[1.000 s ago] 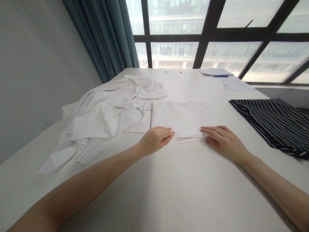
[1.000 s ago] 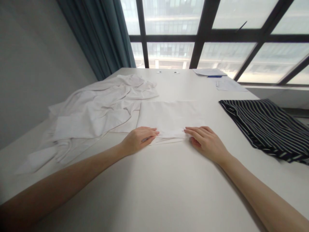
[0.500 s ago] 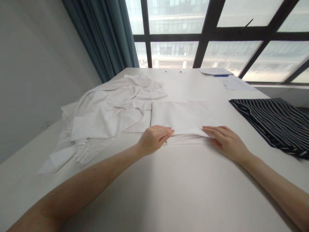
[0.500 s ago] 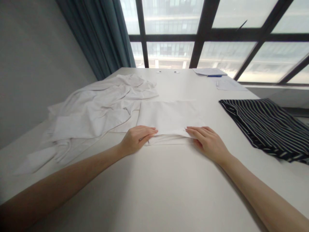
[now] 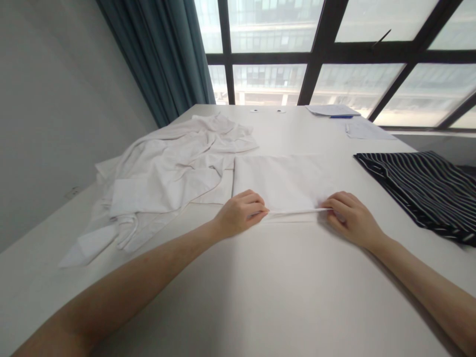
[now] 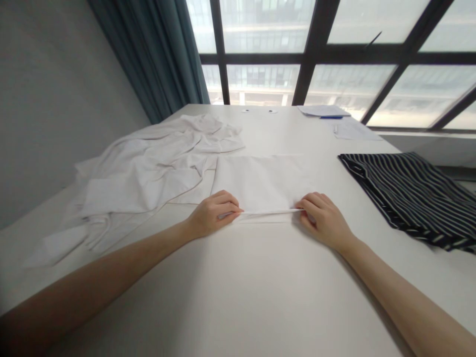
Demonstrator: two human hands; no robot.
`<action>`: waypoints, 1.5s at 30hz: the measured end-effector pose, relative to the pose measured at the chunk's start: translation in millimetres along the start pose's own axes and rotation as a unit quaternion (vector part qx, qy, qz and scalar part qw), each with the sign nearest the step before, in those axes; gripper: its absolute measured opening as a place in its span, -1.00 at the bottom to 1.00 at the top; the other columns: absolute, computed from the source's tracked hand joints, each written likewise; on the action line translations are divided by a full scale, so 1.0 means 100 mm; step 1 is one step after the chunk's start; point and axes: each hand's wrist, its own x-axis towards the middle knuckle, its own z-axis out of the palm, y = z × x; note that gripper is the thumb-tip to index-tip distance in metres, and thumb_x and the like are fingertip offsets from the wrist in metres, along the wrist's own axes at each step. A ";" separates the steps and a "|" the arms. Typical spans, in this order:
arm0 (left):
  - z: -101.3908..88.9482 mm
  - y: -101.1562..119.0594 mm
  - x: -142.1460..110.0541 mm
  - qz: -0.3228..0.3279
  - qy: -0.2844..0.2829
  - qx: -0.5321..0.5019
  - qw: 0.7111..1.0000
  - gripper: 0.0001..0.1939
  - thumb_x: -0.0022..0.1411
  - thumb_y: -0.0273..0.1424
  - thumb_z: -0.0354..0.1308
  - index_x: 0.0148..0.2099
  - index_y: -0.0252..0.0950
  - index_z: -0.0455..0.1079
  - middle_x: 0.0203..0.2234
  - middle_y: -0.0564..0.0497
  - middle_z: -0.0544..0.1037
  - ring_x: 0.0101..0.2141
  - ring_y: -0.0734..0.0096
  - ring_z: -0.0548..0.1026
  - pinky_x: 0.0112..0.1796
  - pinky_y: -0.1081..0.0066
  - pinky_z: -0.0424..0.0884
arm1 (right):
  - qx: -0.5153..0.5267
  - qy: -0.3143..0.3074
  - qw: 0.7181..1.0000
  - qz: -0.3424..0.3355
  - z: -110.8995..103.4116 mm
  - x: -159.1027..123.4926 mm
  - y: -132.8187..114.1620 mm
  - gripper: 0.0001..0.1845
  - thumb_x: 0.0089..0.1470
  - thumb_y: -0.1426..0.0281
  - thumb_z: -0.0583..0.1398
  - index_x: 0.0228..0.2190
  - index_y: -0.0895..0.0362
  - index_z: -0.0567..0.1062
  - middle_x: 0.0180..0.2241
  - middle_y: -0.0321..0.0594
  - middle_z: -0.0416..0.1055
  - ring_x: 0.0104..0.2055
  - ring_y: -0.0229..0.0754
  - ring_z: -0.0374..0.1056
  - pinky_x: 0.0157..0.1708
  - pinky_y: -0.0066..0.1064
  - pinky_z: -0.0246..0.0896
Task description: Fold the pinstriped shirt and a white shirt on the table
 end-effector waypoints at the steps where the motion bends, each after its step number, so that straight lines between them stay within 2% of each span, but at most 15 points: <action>1: 0.00 0.00 0.00 -0.003 -0.004 0.004 1.000 -0.81 0.39 -0.41 0.08 -0.25 -0.30 0.51 -0.36 -0.06 0.56 -0.26 0.35 0.47 -0.19 0.37 0.45 | 0.004 -0.007 1.000 0.006 0.00 0.00 0.00 -0.86 0.14 0.49 0.11 -0.28 0.08 0.45 -0.35 -0.14 0.42 -0.30 -0.06 0.35 -0.24 -0.20 0.28; 5: -0.02 0.03 0.00 -0.015 -0.031 0.014 0.999 -0.84 0.32 -0.51 0.06 -0.19 -0.30 0.48 -0.33 -0.07 0.54 -0.25 0.30 0.43 -0.16 0.33 0.43 | 0.016 -0.034 0.999 0.033 0.01 0.01 0.00 -0.86 0.14 0.48 0.10 -0.30 0.07 0.46 -0.35 -0.14 0.43 -0.30 -0.06 0.35 -0.25 -0.19 0.28; 9: -0.04 0.04 0.00 -0.029 -0.064 0.017 0.997 -0.65 0.10 -0.68 0.00 -0.12 -0.30 0.45 -0.28 -0.07 0.51 -0.21 0.26 0.40 -0.10 0.29 0.41 | 0.022 -0.035 0.998 0.043 0.01 0.02 -0.01 -0.85 0.13 0.48 0.10 -0.31 0.06 0.47 -0.36 -0.16 0.43 -0.30 -0.06 0.35 -0.25 -0.20 0.28; 13: -0.05 0.04 0.00 -0.044 -0.094 0.015 0.995 -0.52 -0.02 -0.72 -0.02 -0.08 -0.29 0.43 -0.23 -0.07 0.49 -0.17 0.23 0.38 -0.03 0.25 0.38 | -0.001 -0.024 0.999 0.033 -0.01 0.01 0.01 -0.87 0.13 0.50 0.10 -0.33 0.07 0.44 -0.38 -0.16 0.42 -0.33 -0.07 0.33 -0.28 -0.22 0.25; 17: -0.07 0.04 0.01 -0.058 -0.126 0.024 0.990 -0.47 -0.03 -0.73 -0.02 -0.01 -0.27 0.41 -0.17 -0.08 0.47 -0.13 0.20 0.37 0.00 0.22 0.34 | -0.035 -0.004 0.999 0.022 -0.04 0.00 0.02 -0.87 0.14 0.50 0.10 -0.35 0.07 0.43 -0.40 -0.16 0.41 -0.34 -0.06 0.31 -0.29 -0.21 0.23; 22: -0.08 0.05 0.02 -0.060 -0.140 0.018 0.988 -0.46 -0.01 -0.73 -0.02 0.01 -0.27 0.39 -0.14 -0.09 0.45 -0.10 0.18 0.35 0.01 0.21 0.32 | -0.015 -0.011 1.000 0.025 -0.05 0.00 0.04 -0.87 0.13 0.51 0.10 -0.38 0.06 0.42 -0.42 -0.19 0.39 -0.36 -0.09 0.31 -0.30 -0.23 0.22; 31: -0.06 0.04 0.01 -0.064 -0.129 0.013 0.989 -0.49 -0.01 -0.73 -0.02 -0.02 -0.28 0.39 -0.16 -0.08 0.47 -0.12 0.20 0.36 -0.02 0.24 0.34 | 0.034 -0.043 0.997 0.050 -0.02 -0.01 0.06 -0.86 0.09 0.50 0.11 -0.36 0.04 0.44 -0.41 -0.21 0.41 -0.37 -0.10 0.33 -0.30 -0.25 0.26; 45: -0.06 0.04 0.02 -0.071 -0.131 0.018 0.989 -0.48 -0.06 -0.73 -0.01 -0.04 -0.30 0.39 -0.22 -0.07 0.48 -0.14 0.22 0.38 -0.04 0.24 0.37 | 0.030 -0.063 0.996 0.054 -0.03 0.01 0.04 -0.87 0.06 0.51 0.10 -0.41 0.04 0.37 -0.43 -0.23 0.40 -0.36 -0.10 0.33 -0.29 -0.26 0.24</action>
